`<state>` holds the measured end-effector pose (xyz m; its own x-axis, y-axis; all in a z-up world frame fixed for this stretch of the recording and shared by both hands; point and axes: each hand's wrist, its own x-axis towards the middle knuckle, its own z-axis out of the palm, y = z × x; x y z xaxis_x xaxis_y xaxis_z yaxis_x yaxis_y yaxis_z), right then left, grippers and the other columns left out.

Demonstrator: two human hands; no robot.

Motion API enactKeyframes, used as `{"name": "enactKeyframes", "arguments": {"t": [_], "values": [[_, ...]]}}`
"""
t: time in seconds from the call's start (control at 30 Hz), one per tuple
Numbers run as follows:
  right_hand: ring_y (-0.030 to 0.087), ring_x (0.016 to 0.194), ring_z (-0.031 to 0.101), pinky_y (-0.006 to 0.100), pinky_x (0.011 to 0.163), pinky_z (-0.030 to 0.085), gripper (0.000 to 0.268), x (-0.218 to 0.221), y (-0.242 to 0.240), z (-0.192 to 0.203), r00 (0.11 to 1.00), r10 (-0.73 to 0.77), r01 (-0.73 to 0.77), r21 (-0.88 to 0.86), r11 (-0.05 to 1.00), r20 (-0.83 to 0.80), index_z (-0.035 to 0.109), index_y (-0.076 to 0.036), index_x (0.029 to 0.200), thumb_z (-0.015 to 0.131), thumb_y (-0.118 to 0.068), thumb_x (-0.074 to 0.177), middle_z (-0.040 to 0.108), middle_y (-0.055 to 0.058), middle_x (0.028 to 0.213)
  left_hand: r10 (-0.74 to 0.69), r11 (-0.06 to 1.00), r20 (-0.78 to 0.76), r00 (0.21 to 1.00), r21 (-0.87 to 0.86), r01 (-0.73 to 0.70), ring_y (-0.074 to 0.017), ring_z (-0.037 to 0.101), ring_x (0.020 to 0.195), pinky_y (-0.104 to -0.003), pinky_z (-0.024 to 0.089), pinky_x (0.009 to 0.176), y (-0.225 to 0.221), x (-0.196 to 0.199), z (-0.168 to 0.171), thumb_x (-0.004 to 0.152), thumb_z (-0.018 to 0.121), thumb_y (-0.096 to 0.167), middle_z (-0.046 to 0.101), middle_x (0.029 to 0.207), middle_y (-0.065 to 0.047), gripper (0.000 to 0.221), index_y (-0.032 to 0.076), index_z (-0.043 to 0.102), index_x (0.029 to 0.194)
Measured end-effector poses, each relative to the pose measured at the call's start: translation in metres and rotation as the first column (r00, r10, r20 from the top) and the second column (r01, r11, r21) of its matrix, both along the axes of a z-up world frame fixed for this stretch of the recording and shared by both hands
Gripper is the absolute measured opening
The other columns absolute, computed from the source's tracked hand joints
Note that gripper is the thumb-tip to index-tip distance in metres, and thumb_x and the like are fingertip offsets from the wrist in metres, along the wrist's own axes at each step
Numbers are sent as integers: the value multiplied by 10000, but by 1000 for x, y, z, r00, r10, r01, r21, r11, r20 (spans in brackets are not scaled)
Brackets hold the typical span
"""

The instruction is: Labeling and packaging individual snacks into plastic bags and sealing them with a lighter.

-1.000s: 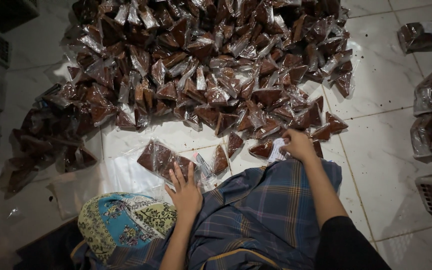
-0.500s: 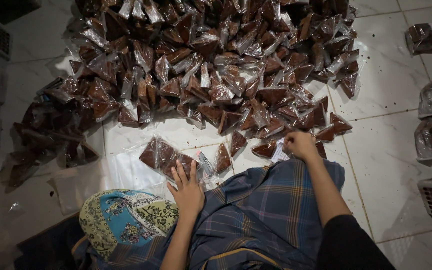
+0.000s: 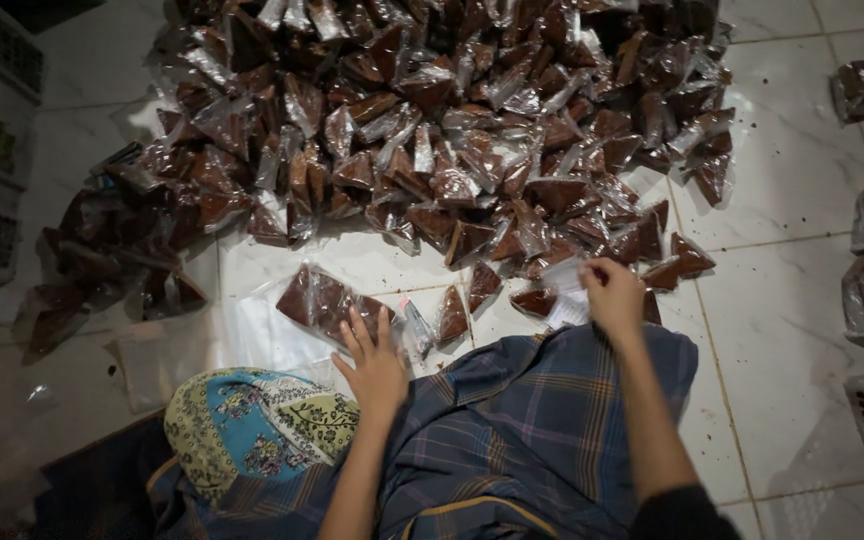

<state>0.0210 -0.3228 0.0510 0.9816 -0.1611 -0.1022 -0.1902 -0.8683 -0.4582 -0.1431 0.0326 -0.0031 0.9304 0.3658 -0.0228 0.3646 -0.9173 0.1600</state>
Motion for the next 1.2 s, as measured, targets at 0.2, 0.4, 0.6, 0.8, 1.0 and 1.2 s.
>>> {"name": "enactKeyframes", "arguments": {"t": [0.2,0.4,0.6,0.8,1.0,1.2], "values": [[323,1088,593,447,960,502,368,-94,197,-73,788,581,-484,789,380,203,734,-2,1172,699,32,807,627,158,1122,19,998,-14,1000,58,-18,-379,122,1571,-700,276,1108,20,8,-9,862,645,279,110,1722,-154,888,333,210,1634],[166,680,604,263,593,478,167,-76,197,-47,897,-152,434,764,478,-414,671,-86,1104,657,-168,959,625,100,989,4,999,-91,996,33,-1,-344,114,1574,-668,214,1155,36,13,15,892,646,406,96,1722,-132,857,360,208,1626],[242,591,714,345,540,571,120,-100,174,-49,891,207,191,747,637,-404,799,-7,920,746,-19,813,759,192,863,-281,951,146,948,176,255,-179,527,846,-387,445,780,37,-13,13,1008,490,336,488,887,37,124,228,539,971],[344,951,707,372,778,582,293,-111,188,-163,778,571,-581,644,498,260,753,-21,1141,684,-78,863,689,191,1057,-303,897,323,897,-221,383,-190,614,804,-297,519,763,23,-22,37,1022,526,190,543,849,-6,56,160,571,1005],[93,617,519,209,465,363,106,-108,248,-78,833,216,480,860,173,-509,622,-28,858,707,-13,918,624,75,775,-341,713,325,882,-522,468,-254,654,848,-370,555,749,10,-19,67,954,624,147,660,1029,-110,161,49,617,1081],[165,563,738,307,547,563,486,-88,280,-43,794,244,130,547,827,-557,762,-122,789,770,-605,840,737,46,647,126,925,219,968,-378,-35,-458,370,1428,-665,406,1026,57,29,78,962,661,299,446,1530,-161,434,214,608,1384]]}}
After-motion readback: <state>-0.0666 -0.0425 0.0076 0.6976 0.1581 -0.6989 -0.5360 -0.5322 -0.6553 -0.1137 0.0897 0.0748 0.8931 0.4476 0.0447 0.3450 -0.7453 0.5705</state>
